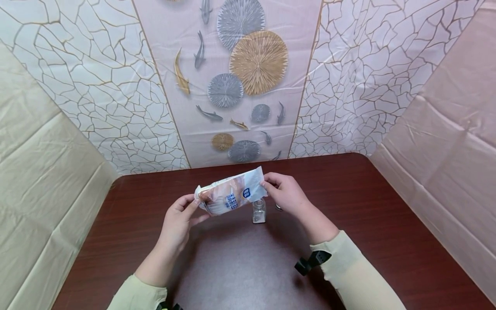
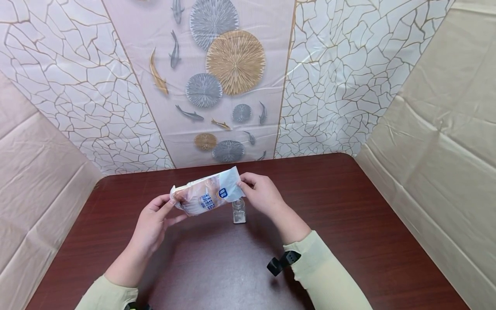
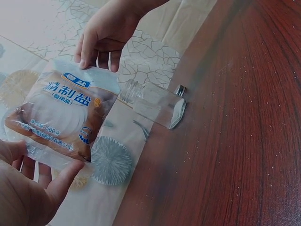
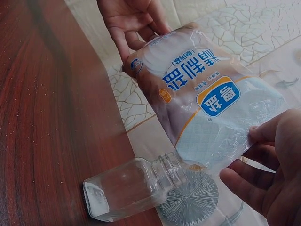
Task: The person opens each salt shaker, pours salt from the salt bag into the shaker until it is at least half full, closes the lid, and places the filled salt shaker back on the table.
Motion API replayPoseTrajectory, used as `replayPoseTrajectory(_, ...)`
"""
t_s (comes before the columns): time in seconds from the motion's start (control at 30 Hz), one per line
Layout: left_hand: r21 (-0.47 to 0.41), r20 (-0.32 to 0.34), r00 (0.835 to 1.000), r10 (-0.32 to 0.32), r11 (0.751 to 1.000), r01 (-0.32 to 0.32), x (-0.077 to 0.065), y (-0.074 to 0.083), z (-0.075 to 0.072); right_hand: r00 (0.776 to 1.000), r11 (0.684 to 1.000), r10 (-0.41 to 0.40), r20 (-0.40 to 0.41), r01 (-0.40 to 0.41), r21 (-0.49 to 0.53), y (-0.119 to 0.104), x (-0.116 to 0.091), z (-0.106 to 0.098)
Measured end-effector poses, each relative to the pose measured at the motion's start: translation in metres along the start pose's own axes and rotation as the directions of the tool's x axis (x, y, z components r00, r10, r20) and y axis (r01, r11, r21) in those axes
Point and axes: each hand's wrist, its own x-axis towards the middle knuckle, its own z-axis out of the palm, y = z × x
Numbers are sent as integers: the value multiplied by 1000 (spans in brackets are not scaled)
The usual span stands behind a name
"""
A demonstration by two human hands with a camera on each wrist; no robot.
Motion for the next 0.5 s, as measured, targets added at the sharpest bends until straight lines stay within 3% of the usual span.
replayPoseTrajectory(0.5,5,1,1000,10,1000,-10,-1,3,0,1000,1000,-10,-3,10,-2,-2,0,0)
